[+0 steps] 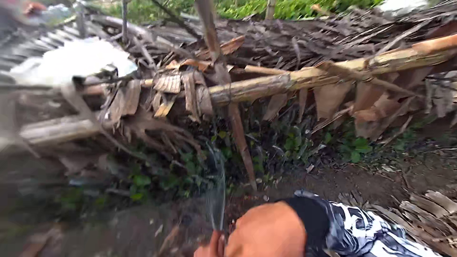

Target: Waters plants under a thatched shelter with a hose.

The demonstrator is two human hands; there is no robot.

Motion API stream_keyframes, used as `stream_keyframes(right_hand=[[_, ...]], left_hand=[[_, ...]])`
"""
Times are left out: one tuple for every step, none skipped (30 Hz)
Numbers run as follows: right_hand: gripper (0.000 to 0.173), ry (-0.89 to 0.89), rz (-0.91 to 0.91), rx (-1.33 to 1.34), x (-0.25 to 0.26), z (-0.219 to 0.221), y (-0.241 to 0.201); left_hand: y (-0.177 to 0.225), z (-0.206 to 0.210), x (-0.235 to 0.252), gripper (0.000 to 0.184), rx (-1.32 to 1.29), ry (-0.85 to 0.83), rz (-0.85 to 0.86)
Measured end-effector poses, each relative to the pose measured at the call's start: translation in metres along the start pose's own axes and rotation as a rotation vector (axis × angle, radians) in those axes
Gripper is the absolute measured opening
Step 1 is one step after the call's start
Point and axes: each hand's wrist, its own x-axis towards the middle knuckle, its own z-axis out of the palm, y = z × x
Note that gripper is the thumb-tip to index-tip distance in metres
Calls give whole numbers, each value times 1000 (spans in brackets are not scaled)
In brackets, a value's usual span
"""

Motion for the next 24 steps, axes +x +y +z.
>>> stream_keyframes(right_hand=[[21,31,89,181,-13,12,28],[21,124,240,376,-28,28,61],[25,260,468,544,-45,51,96],[29,371,741,608,-61,76,129],[32,384,1030,587,-74,100,162],[34,330,1253,560,-86,124,191],[36,279,1359,581,-95,149,211],[35,259,1385,668,-102,171,223],[33,265,1381,782,-106,187,229],[32,284,1380,876,-110,200,234],[33,296,1396,930,-114,209,238],[33,298,1427,939,-118,216,242],[35,296,1468,915,-126,223,248],[37,287,1509,876,-137,230,254],[39,279,1547,843,-151,236,258],[40,281,1591,821,-167,239,260],[41,284,1638,809,-184,242,261],[42,297,1683,807,-204,246,260],[43,323,1726,806,-226,252,260],[43,361,1766,805,-246,257,259],[43,405,1805,805,-265,261,257],[43,436,1843,794,-282,264,254],[43,465,1875,795,-296,265,250],[44,489,1905,794,-307,266,247]], left_hand=[[-11,26,1,40,-19,158,76],[-15,41,3,37,-36,245,104],[-16,49,4,36,-44,269,89],[-15,54,6,38,-46,271,66],[-11,55,9,39,-43,264,50],[-8,55,11,40,-31,235,46],[-6,54,11,40,-17,185,49],[-5,50,11,41,-6,140,61],[-4,47,11,40,0,120,82],[-4,44,10,40,-5,132,96],[-3,42,9,40,-9,160,92],[-1,39,8,40,-9,188,78],[1,37,8,40,-3,206,61],[3,36,8,40,11,189,39],[4,35,8,40,22,155,23],[3,35,9,40,23,121,19],[0,36,9,40,15,102,25],[-4,37,8,40,2,97,32],[-8,36,7,40,-8,99,30],[-11,33,6,40,-12,98,20],[-13,31,6,40,-9,87,7],[-14,29,7,40,-2,63,-6],[-15,27,9,40,4,35,-10],[-17,26,10,40,10,8,-6]])
